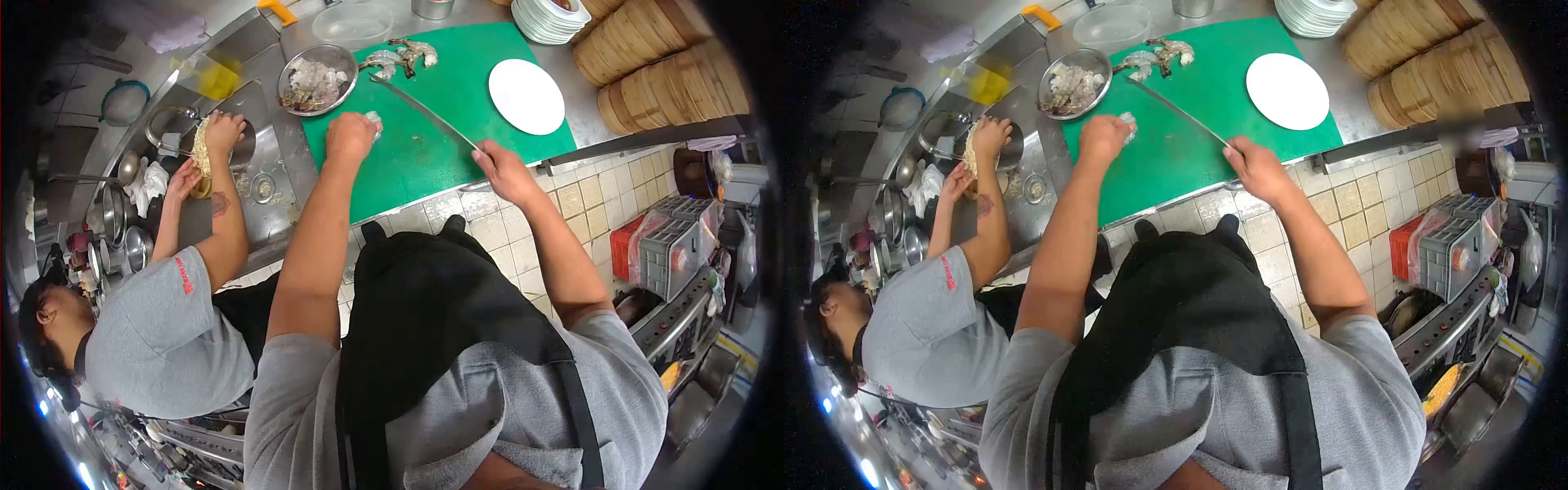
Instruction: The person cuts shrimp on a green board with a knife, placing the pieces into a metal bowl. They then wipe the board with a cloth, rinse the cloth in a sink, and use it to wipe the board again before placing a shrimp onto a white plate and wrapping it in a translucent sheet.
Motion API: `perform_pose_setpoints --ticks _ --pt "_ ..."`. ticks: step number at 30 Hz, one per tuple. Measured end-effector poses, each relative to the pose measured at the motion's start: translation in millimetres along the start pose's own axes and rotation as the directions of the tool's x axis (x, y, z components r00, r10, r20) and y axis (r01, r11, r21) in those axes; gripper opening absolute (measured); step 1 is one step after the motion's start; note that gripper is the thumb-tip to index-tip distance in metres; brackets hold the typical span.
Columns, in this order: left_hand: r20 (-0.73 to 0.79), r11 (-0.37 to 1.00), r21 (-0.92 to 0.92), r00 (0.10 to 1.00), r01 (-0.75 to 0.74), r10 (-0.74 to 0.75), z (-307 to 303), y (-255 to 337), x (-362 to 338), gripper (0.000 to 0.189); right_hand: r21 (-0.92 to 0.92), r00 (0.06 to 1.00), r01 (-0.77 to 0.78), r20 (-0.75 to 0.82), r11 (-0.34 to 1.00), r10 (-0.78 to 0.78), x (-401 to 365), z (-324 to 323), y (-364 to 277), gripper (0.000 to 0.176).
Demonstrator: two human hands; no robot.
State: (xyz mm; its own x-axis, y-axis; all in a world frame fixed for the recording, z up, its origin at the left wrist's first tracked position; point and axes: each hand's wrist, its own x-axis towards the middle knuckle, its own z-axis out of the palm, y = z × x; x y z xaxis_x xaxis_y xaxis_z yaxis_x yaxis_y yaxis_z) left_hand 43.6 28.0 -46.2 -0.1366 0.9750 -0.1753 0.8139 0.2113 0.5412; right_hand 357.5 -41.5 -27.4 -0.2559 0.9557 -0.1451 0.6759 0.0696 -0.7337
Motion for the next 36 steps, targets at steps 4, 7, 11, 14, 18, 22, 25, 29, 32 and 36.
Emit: perform_pose_setpoints --ticks 4,7,11,14,18,22,25,29,32,36 --pt "0.045 1.000 0.003 0.999 -0.002 0.002 3 -6 11 0.032 0.289 0.933 -0.334 0.236 0.897 0.271 -33 3 2 0.020" --pt "0.063 0.998 -0.025 0.996 -0.058 0.059 -2 -4 11 0.029 0.363 0.937 -0.342 0.202 0.867 0.285 -51 7 -2 0.024" --pt "0.074 0.998 0.018 0.995 -0.065 0.063 -3 -2 11 0.032 0.323 0.954 -0.276 0.211 0.906 0.215 -54 7 1 0.036" --pt "0.061 0.995 0.018 0.994 -0.094 0.093 -4 -3 11 0.033 0.272 0.952 -0.253 0.241 0.928 0.189 -51 3 0 0.039" --pt "0.078 0.996 0.033 0.993 -0.087 0.085 -6 1 10 0.033 0.262 0.958 -0.227 0.234 0.938 0.166 -47 1 0 0.040" --pt "0.103 0.999 0.016 0.994 -0.044 0.042 -8 4 10 0.033 0.270 0.957 -0.231 0.234 0.935 0.169 -40 1 3 0.041" --pt "0.123 0.998 0.048 0.992 -0.033 0.027 -8 1 14 0.028 0.260 0.955 -0.228 0.248 0.938 0.163 -34 1 8 0.042" --pt "0.113 0.993 0.069 0.989 -0.099 0.090 -6 -2 16 0.028 0.276 0.945 -0.237 0.288 0.932 0.155 -28 -5 7 0.042" --pt "0.087 0.990 0.064 0.989 -0.127 0.121 -7 -4 15 0.028 0.311 0.943 -0.241 0.301 0.919 0.145 -30 -4 15 0.042" --pt "0.078 0.994 0.025 0.992 -0.106 0.104 -7 -3 13 0.029 0.347 0.912 -0.308 0.372 0.886 0.171 -41 -3 16 0.042"
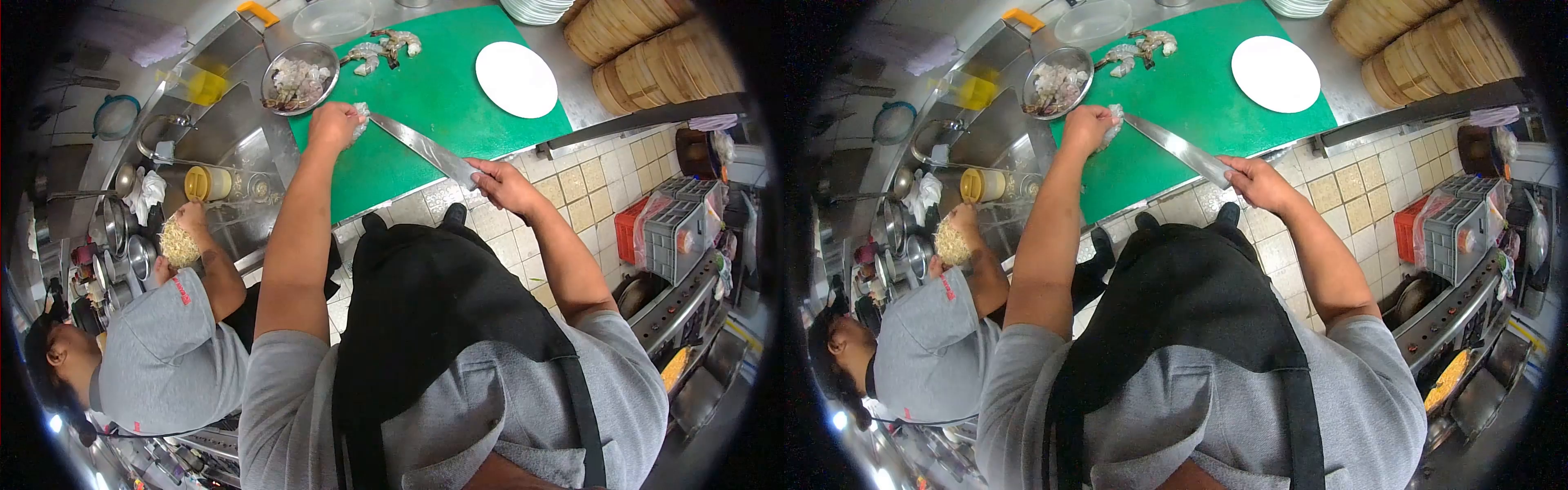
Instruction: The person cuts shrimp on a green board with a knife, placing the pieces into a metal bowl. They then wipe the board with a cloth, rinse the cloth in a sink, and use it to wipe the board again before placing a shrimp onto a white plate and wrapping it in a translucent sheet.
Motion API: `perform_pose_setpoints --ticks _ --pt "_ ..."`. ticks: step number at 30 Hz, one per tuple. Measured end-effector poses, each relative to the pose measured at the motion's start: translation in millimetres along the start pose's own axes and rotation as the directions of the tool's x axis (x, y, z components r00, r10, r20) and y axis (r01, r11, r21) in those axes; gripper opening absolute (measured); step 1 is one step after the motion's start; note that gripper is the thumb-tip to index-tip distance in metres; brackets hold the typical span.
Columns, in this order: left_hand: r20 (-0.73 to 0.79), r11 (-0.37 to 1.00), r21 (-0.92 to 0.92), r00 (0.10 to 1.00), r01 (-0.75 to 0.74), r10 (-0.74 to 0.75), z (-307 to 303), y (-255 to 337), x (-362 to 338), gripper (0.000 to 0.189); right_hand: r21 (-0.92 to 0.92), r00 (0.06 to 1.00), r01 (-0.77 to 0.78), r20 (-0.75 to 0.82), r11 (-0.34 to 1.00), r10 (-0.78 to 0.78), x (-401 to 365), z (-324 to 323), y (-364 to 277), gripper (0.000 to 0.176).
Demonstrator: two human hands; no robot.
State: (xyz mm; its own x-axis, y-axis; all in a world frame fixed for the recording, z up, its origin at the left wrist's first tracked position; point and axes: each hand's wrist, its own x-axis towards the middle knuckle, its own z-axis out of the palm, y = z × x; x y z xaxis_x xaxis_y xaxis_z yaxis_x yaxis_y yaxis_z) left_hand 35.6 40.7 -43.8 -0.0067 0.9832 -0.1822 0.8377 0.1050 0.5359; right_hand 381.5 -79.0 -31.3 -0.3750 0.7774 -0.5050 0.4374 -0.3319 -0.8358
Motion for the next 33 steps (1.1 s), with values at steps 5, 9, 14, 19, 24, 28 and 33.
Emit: perform_pose_setpoints --ticks 5,9,14,19,24,28,33 --pt "-0.065 0.990 -0.083 0.990 0.117 -0.123 12 -2 -2 0.026 0.170 0.997 -0.052 0.057 0.984 0.043 -15 19 12 0.042" --pt "-0.065 0.968 -0.131 0.972 0.215 -0.225 16 -2 -1 0.023 0.224 0.993 -0.102 0.082 0.969 0.086 -27 30 13 0.042" --pt "-0.110 0.969 -0.183 0.976 0.166 -0.188 23 -3 -8 0.025 0.224 0.988 -0.127 0.111 0.966 0.104 -39 22 9 0.041" --pt "-0.226 0.991 -0.073 0.969 -0.115 0.096 30 -3 -39 0.037 0.313 0.996 -0.035 -0.067 0.949 0.059 -45 12 11 0.044" --pt "-0.087 0.988 -0.049 0.986 -0.145 0.140 19 5 -50 0.040 0.252 0.996 0.046 -0.085 0.967 -0.025 -49 6 -12 0.047" --pt "-0.099 0.986 -0.098 0.987 -0.135 0.125 37 -15 -34 0.042 0.122 0.989 0.008 -0.146 0.992 0.010 -49 7 -26 0.049" --pt "-0.066 0.917 -0.383 0.987 0.111 -0.147 35 -15 -39 0.037 0.084 0.995 -0.035 -0.085 0.996 0.042 -51 12 -35 0.050"
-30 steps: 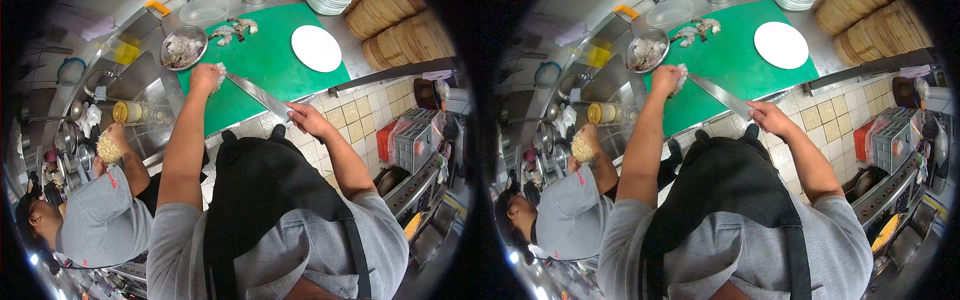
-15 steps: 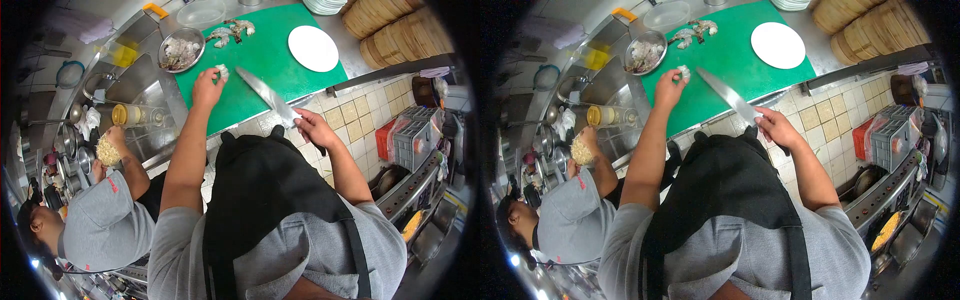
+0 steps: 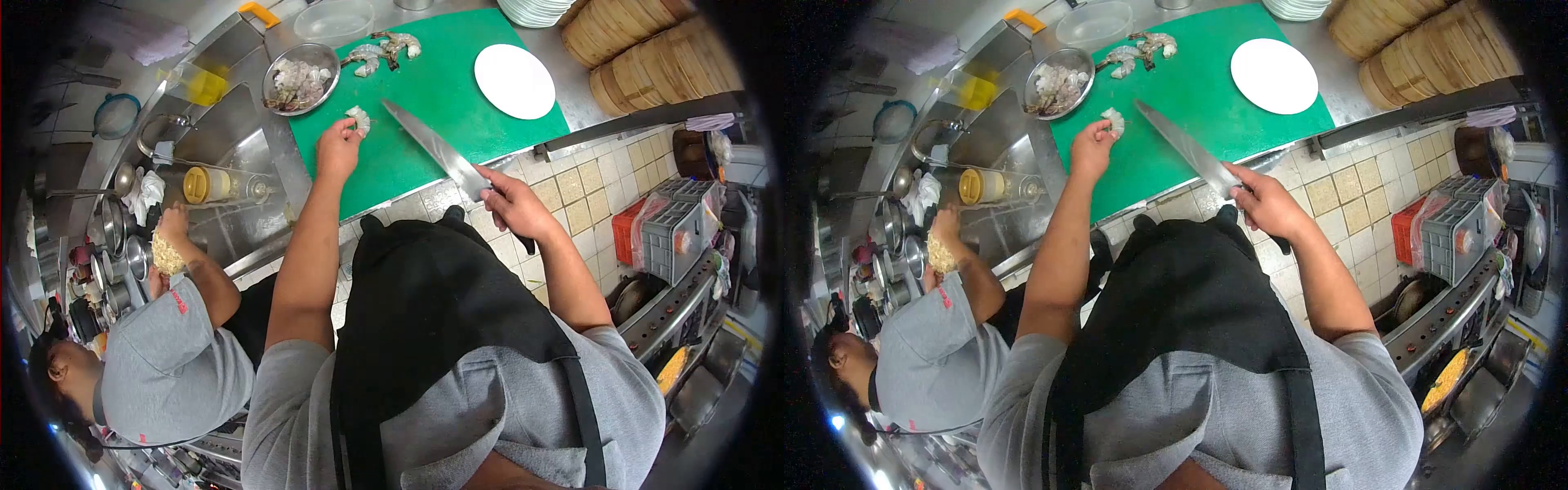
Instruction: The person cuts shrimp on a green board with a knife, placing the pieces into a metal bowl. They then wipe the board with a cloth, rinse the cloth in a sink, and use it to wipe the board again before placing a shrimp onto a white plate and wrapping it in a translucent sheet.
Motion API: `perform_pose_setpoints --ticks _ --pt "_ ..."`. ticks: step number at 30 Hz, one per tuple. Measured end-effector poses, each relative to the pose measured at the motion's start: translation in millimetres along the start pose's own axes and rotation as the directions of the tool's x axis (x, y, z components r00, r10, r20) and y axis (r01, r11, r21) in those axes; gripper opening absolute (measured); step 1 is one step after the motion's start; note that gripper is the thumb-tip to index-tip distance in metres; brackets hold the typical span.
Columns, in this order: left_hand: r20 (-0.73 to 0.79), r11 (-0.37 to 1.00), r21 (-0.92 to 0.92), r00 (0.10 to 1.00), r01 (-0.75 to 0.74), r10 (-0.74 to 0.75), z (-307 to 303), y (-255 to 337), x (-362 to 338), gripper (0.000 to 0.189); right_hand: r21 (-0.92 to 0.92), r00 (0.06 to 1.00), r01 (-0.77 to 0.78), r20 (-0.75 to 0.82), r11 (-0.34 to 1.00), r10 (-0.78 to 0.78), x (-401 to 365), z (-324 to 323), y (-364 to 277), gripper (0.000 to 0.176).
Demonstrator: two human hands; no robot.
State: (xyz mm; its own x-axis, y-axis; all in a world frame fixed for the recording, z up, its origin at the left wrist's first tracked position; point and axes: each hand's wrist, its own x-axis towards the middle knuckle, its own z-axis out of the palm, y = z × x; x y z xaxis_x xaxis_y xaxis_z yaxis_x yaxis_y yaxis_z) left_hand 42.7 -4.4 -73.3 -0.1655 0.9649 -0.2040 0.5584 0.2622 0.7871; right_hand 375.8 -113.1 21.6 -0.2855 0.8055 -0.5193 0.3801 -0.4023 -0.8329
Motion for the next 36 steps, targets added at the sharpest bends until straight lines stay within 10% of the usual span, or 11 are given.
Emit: perform_pose_setpoints --ticks 22,30,36 --pt "-0.287 0.965 0.142 0.942 0.220 -0.173 -8 -7 -29 0.036 -0.247 0.988 0.015 0.156 0.969 0.025 15 33 -11 0.052" --pt "-0.274 0.689 -0.719 0.873 0.093 -0.404 -24 -24 -35 0.036 -0.282 0.989 0.111 0.128 0.953 -0.077 23 33 6 0.053" --pt "-0.391 0.805 -0.590 0.896 -0.067 -0.211 -44 -32 -44 0.037 -0.356 0.998 0.068 0.040 0.932 -0.058 20 26 0 0.051"
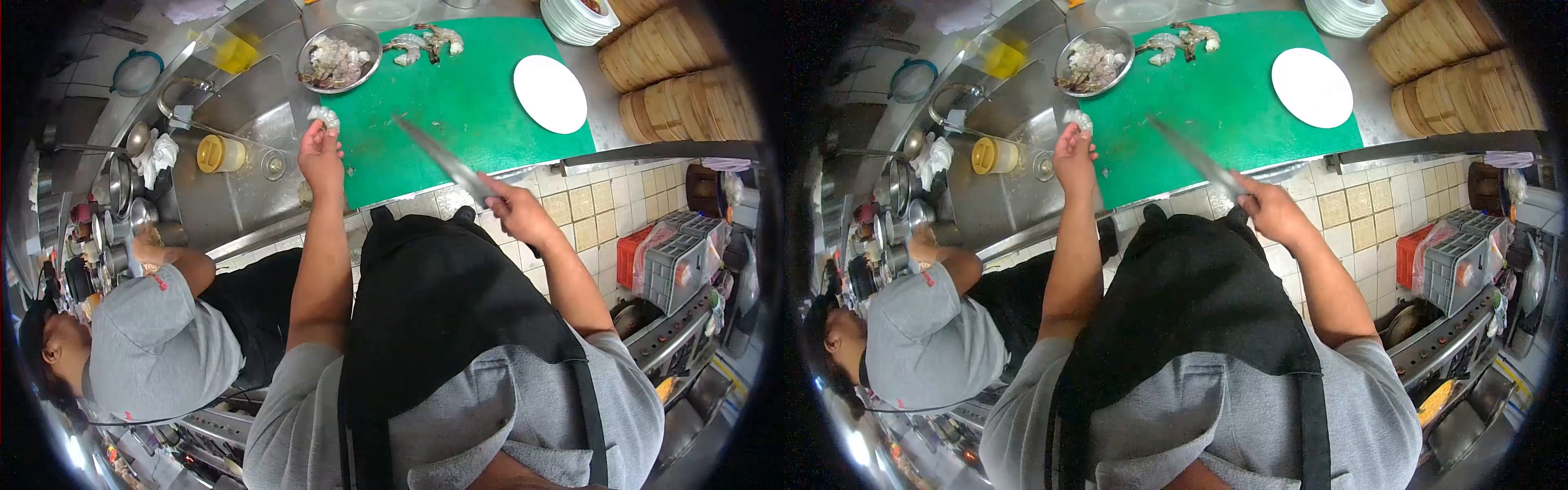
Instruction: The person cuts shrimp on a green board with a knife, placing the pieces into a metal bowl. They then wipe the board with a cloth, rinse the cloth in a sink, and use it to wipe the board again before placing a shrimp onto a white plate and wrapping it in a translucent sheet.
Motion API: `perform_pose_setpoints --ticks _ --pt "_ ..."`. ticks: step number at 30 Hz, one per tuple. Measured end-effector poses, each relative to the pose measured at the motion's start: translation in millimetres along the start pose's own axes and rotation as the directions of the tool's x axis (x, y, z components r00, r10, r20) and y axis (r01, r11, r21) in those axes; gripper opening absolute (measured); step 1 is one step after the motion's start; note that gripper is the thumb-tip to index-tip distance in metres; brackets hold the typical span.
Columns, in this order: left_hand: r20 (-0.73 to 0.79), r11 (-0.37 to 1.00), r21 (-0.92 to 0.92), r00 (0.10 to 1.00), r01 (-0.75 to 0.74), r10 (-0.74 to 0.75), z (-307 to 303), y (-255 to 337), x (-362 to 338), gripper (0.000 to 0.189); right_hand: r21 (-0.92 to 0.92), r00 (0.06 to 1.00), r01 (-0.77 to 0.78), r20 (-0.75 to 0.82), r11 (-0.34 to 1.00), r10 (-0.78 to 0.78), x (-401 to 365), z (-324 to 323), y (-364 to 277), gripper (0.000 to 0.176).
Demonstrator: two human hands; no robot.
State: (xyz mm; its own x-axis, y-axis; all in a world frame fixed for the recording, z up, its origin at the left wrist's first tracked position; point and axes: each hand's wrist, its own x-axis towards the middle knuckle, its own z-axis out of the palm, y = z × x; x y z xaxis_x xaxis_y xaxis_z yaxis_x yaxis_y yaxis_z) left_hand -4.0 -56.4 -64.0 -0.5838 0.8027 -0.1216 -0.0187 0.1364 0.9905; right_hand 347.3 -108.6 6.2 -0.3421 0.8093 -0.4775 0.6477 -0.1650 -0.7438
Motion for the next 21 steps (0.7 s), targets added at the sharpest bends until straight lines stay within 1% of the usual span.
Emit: perform_pose_setpoints --ticks 1,2,3,4,5,6,7,8,10,11,12,14,15,16,17,18,20,21 --pt "-0.002 1.000 -0.001 1.000 0.002 -0.002 -1 0 0 0.037 -0.002 1.000 -0.001 0.002 1.000 0.001 1 -3 6 0.051" --pt "0.080 0.951 0.232 0.978 -0.205 0.191 -2 0 1 0.032 -0.074 0.985 0.065 -0.155 0.995 -0.076 2 -9 10 0.049" --pt "0.203 0.808 0.429 0.915 -0.404 0.350 -2 1 0 0.030 -0.155 0.939 0.118 -0.303 0.981 -0.161 3 -12 11 0.048" --pt "0.200 0.810 0.427 0.916 -0.402 0.349 0 1 -1 0.030 -0.158 0.940 0.118 -0.301 0.980 -0.162 1 -16 12 0.048" --pt "0.326 0.687 0.567 0.889 -0.456 0.321 6 8 -7 0.028 -0.175 0.933 0.129 -0.312 0.976 -0.180 -4 -24 -1 0.047" --pt "0.443 0.534 0.672 0.856 -0.513 0.265 11 14 -11 0.027 -0.190 0.926 0.139 -0.324 0.972 -0.196 -8 -28 -8 0.046" --pt "0.485 0.510 0.691 0.851 -0.513 0.199 17 17 -13 0.027 -0.243 0.907 0.197 -0.322 0.950 -0.270 -7 -28 -5 0.046" --pt "0.487 0.511 0.687 0.850 -0.516 0.202 21 19 -13 0.027 -0.245 0.906 0.195 -0.325 0.950 -0.270 -8 -28 -9 0.046" --pt "0.475 0.478 0.729 0.865 -0.489 0.161 27 22 -14 0.029 -0.390 0.934 0.102 -0.279 0.915 -0.223 -11 -25 -22 0.047" --pt "0.474 0.480 0.729 0.866 -0.488 0.161 28 25 -15 0.029 -0.447 0.939 0.059 -0.278 0.893 -0.201 -8 -20 -17 0.047" --pt "0.475 0.473 0.734 0.866 -0.487 0.155 30 27 -16 0.031 -0.449 0.939 0.061 -0.277 0.892 -0.203 -7 -18 -15 0.047" --pt "0.473 0.467 0.739 0.868 -0.486 0.155 32 35 -14 0.032 -0.530 0.941 -0.012 -0.293 0.848 -0.170 -5 -16 -17 0.050" --pt "0.490 0.443 0.753 0.864 -0.487 0.118 33 37 -13 0.032 -0.533 0.941 -0.011 -0.291 0.846 -0.171 -6 -16 -21 0.050" --pt "0.507 0.419 0.765 0.858 -0.490 0.077 34 38 -13 0.032 -0.460 0.941 0.060 -0.270 0.886 -0.204 -9 -18 -27 0.050" --pt "0.508 0.420 0.764 0.858 -0.490 0.078 35 38 -13 0.032 -0.382 0.936 0.130 -0.256 0.915 -0.240 -10 -19 -31 0.049" --pt "0.515 0.410 0.762 0.853 -0.501 0.085 36 39 -13 0.031 -0.383 0.935 0.131 -0.257 0.914 -0.242 -9 -19 -32 0.049" --pt "0.523 0.402 0.760 0.848 -0.511 0.090 37 40 -14 0.030 -0.347 0.944 0.179 -0.205 0.921 -0.260 -9 -19 -33 0.047" --pt "0.518 0.391 0.772 0.852 -0.501 0.068 38 42 -14 0.029 -0.350 0.943 0.180 -0.205 0.919 -0.262 -9 -18 -33 0.047"
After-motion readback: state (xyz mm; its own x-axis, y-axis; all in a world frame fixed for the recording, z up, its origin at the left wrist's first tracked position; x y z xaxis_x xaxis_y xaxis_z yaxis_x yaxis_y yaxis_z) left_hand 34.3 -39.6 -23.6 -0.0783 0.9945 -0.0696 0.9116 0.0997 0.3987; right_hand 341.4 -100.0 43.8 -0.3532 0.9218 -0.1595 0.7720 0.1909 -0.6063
